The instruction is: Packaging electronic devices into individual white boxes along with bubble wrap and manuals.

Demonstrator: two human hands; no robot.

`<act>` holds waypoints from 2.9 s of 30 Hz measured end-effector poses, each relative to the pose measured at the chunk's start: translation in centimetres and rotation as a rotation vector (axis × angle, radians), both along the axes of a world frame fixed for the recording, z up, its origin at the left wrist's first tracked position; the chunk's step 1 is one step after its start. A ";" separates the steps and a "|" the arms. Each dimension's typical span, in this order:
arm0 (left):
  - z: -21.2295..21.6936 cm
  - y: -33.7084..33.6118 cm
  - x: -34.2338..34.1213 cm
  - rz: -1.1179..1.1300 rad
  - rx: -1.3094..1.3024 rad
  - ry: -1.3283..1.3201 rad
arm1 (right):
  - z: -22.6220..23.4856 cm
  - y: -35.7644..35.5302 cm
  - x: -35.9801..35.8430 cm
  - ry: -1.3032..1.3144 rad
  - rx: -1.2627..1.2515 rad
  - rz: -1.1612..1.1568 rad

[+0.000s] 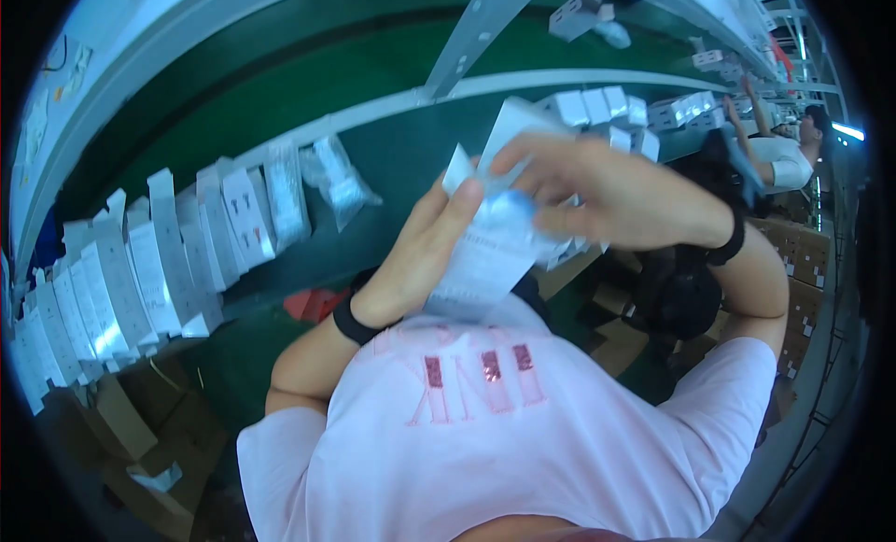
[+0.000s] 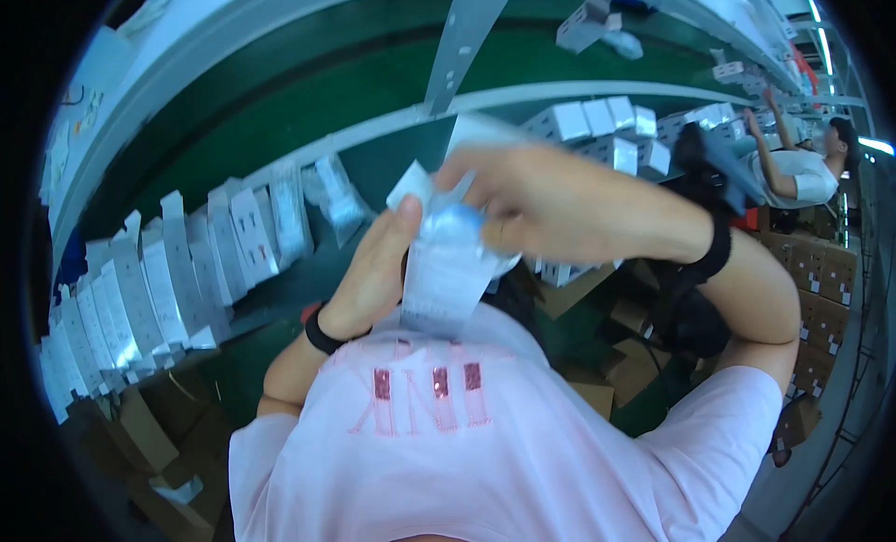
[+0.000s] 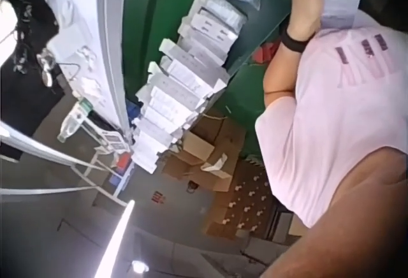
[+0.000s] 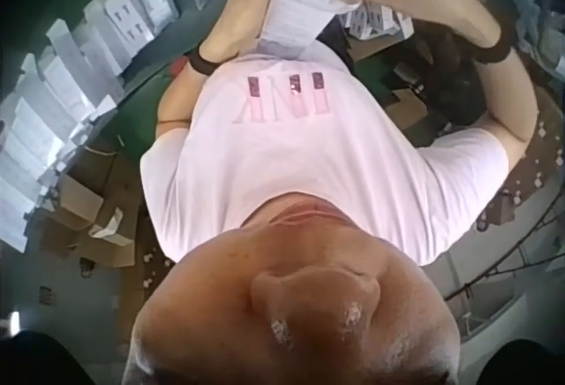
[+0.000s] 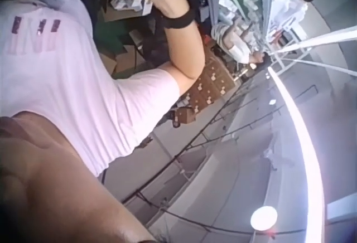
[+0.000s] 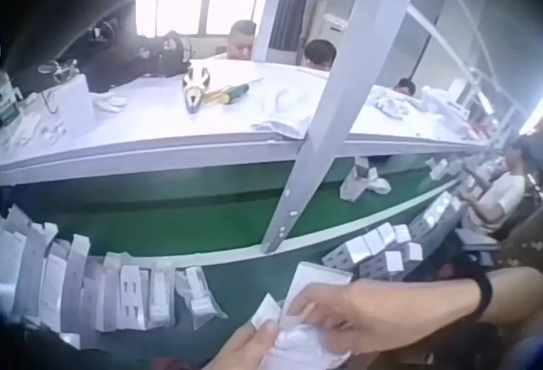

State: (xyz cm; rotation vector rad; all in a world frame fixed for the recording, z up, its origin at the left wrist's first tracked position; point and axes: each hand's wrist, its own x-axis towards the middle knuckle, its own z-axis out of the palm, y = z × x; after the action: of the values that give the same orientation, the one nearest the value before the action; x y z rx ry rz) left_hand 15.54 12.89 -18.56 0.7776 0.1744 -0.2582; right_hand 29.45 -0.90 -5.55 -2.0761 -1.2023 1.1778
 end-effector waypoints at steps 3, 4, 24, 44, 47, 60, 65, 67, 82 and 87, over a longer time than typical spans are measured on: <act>0.1 -0.1 0.0 0.013 0.054 -0.075 | -0.1 0.6 -1.2 0.014 -0.183 -0.237; 0.9 -0.3 0.5 0.030 0.044 -0.055 | -0.5 0.5 -0.9 -0.065 -0.149 -0.164; -2.2 0.5 -0.8 0.121 0.087 -0.292 | -0.2 0.1 0.3 0.397 -0.176 -0.006; -2.4 3.1 -1.3 -0.016 0.773 -0.412 | -11.5 -3.5 -3.9 0.241 0.706 -0.396; -3.1 2.4 -1.7 0.122 0.552 -0.290 | -10.8 -3.1 -4.2 0.048 0.637 -0.355; -4.4 3.3 -1.8 0.087 0.451 -0.243 | -9.0 -1.7 -4.0 -0.062 0.467 -0.269; -5.1 3.2 -1.5 0.091 0.438 -0.258 | -8.3 -1.8 -3.5 -0.120 0.386 -0.116; -5.2 3.3 -1.6 0.105 0.293 -0.226 | -8.1 -1.8 -3.8 -0.147 0.329 -0.016; -23.0 26.2 11.2 0.569 1.288 1.102 | -22.6 -10.6 3.0 -0.661 -0.012 -0.839; -24.4 26.1 13.5 0.502 1.469 1.044 | -30.2 -14.9 3.1 -0.727 0.014 -0.993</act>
State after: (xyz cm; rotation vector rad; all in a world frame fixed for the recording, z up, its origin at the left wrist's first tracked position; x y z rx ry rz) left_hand 29.01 38.99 -42.96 1.9360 1.6557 0.0179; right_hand 32.53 -15.83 -35.72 -2.6351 -0.2382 -0.0519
